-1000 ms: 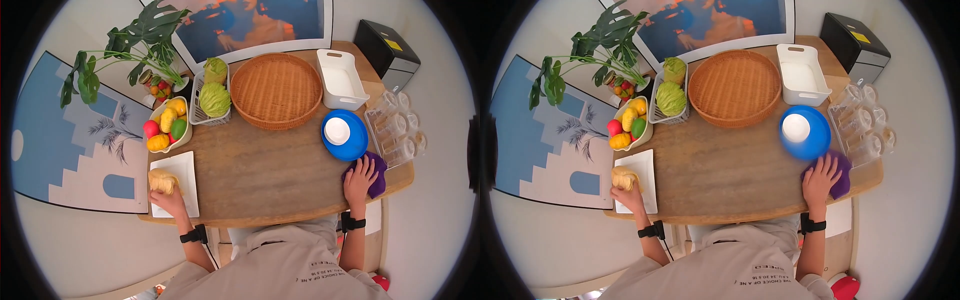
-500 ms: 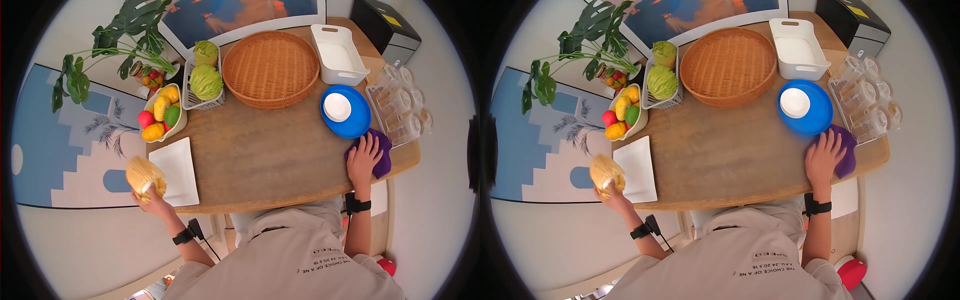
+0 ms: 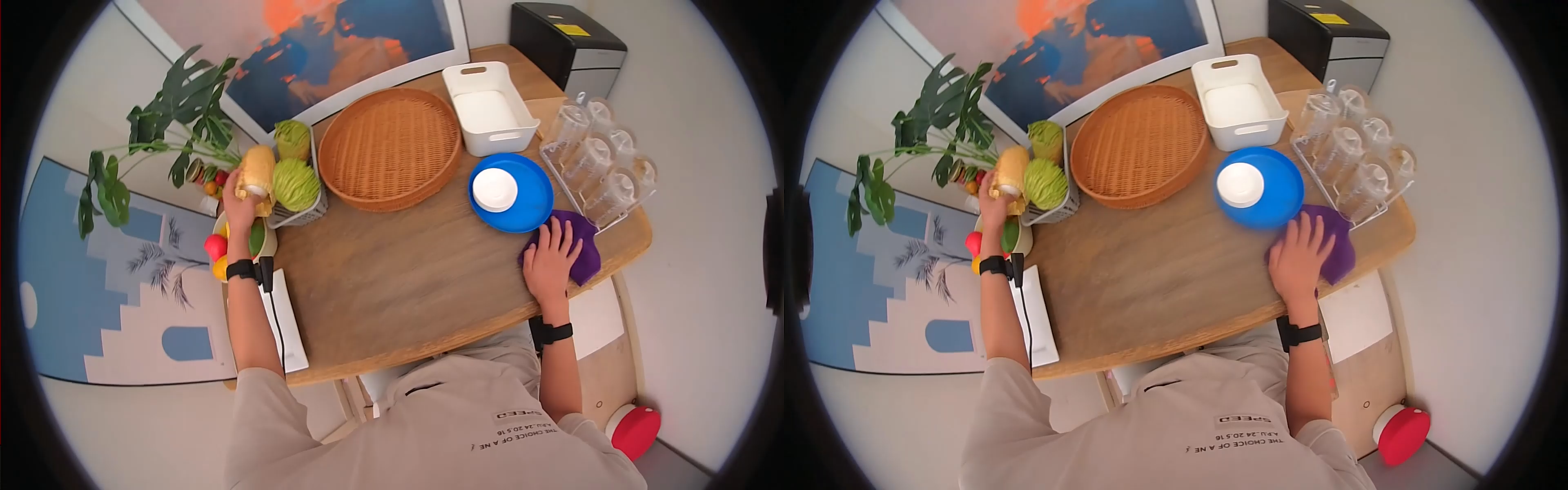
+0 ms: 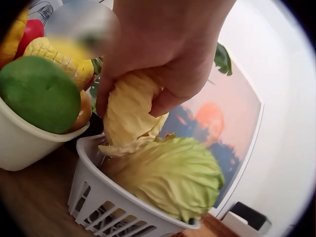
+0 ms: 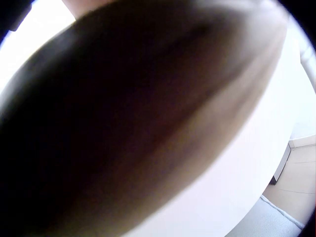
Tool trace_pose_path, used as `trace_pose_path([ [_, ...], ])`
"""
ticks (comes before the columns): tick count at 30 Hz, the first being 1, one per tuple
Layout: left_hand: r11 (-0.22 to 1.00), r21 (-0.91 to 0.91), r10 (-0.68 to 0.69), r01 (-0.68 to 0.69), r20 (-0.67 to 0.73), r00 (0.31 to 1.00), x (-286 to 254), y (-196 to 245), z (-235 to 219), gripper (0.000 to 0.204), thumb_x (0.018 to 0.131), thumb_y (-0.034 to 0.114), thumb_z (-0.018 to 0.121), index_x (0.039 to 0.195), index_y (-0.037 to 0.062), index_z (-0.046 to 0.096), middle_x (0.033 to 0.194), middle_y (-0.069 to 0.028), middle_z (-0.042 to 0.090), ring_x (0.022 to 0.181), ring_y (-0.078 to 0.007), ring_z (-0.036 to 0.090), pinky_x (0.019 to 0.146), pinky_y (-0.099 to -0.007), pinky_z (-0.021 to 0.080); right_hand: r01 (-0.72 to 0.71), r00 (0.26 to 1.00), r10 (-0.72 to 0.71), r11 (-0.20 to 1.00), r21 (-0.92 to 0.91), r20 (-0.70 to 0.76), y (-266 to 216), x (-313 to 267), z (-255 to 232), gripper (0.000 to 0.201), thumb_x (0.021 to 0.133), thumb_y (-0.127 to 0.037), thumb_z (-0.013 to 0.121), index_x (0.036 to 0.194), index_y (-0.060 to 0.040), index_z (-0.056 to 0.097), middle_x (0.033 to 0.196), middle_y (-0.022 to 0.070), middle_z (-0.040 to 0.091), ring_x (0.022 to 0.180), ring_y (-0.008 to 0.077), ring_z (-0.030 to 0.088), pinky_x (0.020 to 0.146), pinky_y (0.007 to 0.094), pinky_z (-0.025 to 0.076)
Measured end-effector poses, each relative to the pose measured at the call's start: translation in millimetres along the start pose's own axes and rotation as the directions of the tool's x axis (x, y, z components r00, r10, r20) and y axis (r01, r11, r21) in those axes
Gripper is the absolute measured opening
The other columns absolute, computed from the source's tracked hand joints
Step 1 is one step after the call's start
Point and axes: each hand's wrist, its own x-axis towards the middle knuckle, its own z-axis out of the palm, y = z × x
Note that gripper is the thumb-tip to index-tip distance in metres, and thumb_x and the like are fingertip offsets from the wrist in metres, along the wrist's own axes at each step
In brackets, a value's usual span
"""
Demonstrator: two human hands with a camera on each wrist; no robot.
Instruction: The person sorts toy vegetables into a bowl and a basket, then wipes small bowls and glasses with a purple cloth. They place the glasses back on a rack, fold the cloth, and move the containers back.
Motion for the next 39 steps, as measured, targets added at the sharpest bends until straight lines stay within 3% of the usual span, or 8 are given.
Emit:
trace_pose_path([
  [7, 0.95, 0.196, 0.191, -0.243, 0.25, 0.949, -8, -6, 5, 0.083, 0.07, 0.002, 0.07, 0.148, 0.0034, 0.041, 0.148, -0.0198, 0.041, 0.139, -0.0379, 0.037, 0.12, -0.0412, 0.026, 0.002, 1.0, -0.001, 0.999, 0.039, -0.012, 1, 0, -1, 0.045, 0.089, -0.022, 0.055, 0.13, -0.0013, 0.054, 0.145, 0.0193, 0.046, 0.142, 0.0445, 0.033, 0.112, 0.0708, 0.021],
  [10, 0.839, 0.356, 0.411, -0.412, 0.082, 0.908, -55, 21, 5, 0.069, 0.077, 0.002, 0.069, 0.142, 0.0027, 0.046, 0.142, -0.0178, 0.048, 0.133, -0.0346, 0.045, 0.116, -0.0419, 0.033, -0.002, 1.0, 0.003, 0.999, 0.042, -0.013, 0, 0, -1, 0.046, 0.089, -0.023, 0.056, 0.13, -0.0017, 0.054, 0.144, 0.0193, 0.046, 0.142, 0.0442, 0.033, 0.112, 0.0711, 0.022],
  [14, 0.978, 0.066, 0.204, -0.198, -0.111, 0.973, -158, 38, 38, 0.031, 0.088, 0.0, 0.064, 0.119, 0.0009, 0.059, 0.117, -0.0103, 0.062, 0.11, -0.0219, 0.061, 0.099, -0.0365, 0.049, -0.006, 1.0, 0.006, 1.0, 0.027, -0.01, 0, -1, 1, 0.047, 0.088, -0.023, 0.057, 0.13, -0.0024, 0.054, 0.145, 0.019, 0.046, 0.142, 0.0438, 0.033, 0.112, 0.0712, 0.021],
  [17, 0.994, -0.108, 0.043, -0.019, 0.219, 0.975, -233, 36, 65, 0.007, 0.091, 0.0, 0.063, 0.097, 0.0013, 0.065, 0.099, -0.0062, 0.067, 0.091, -0.0142, 0.063, 0.085, -0.0276, 0.051, 0.017, 1.0, -0.017, 1.0, 0.019, 0.0, 2, -1, 4, 0.047, 0.089, -0.023, 0.057, 0.131, -0.0028, 0.055, 0.145, 0.0191, 0.046, 0.142, 0.0436, 0.032, 0.112, 0.0712, 0.02],
  [20, 0.835, -0.273, -0.3, 0.478, 0.503, 0.811, -275, 33, 81, 0.006, 0.095, 0.004, 0.064, 0.09, 0.0017, 0.066, 0.085, -0.0038, 0.067, 0.079, -0.0109, 0.062, 0.074, -0.0246, 0.049, 0.042, 0.999, -0.044, 0.998, 0.056, 0.025, 9, -3, 5, 0.048, 0.089, -0.023, 0.058, 0.133, -0.0034, 0.053, 0.145, 0.0182, 0.046, 0.142, 0.0437, 0.032, 0.112, 0.0713, 0.02],
  [28, 0.692, -0.469, -0.362, 0.548, 0.431, 0.827, -267, 21, 84, 0.015, 0.101, 0.011, 0.06, 0.092, -0.0001, 0.064, 0.084, -0.0069, 0.066, 0.073, -0.0115, 0.062, 0.061, -0.0263, 0.054, 0.115, 0.991, -0.123, 0.98, 0.161, 0.044, 6, 30, -28, 0.057, 0.088, -0.027, 0.065, 0.138, -0.0056, 0.048, 0.144, 0.0158, 0.049, 0.142, 0.0415, 0.033, 0.114, 0.069, 0.017],
  [32, 0.627, -0.545, -0.339, 0.556, 0.451, 0.826, -266, 14, 80, 0.015, 0.101, 0.012, 0.058, 0.096, -0.0012, 0.063, 0.09, -0.0104, 0.066, 0.075, -0.015, 0.063, 0.059, -0.029, 0.055, 0.15, 0.978, -0.197, 0.895, 0.42, 0.072, -25, 71, -25, 0.075, 0.084, -0.034, 0.074, 0.141, 0.0021, 0.041, 0.141, 0.0256, 0.048, 0.131, 0.0456, 0.044, 0.11, 0.0545, 0.035],
  [39, 0.542, -0.681, -0.305, 0.493, 0.388, 0.87, -269, 8, 79, 0.015, 0.103, 0.01, 0.056, 0.096, -0.0016, 0.062, 0.095, -0.0121, 0.067, 0.079, -0.017, 0.064, 0.066, -0.0306, 0.056, 0.133, 0.94, -0.213, 0.948, 0.288, 0.266, -60, 121, 32, 0.096, 0.079, -0.05, 0.079, 0.145, 0.0052, 0.036, 0.141, 0.0306, 0.044, 0.125, 0.0507, 0.048, 0.106, 0.0532, 0.041],
])
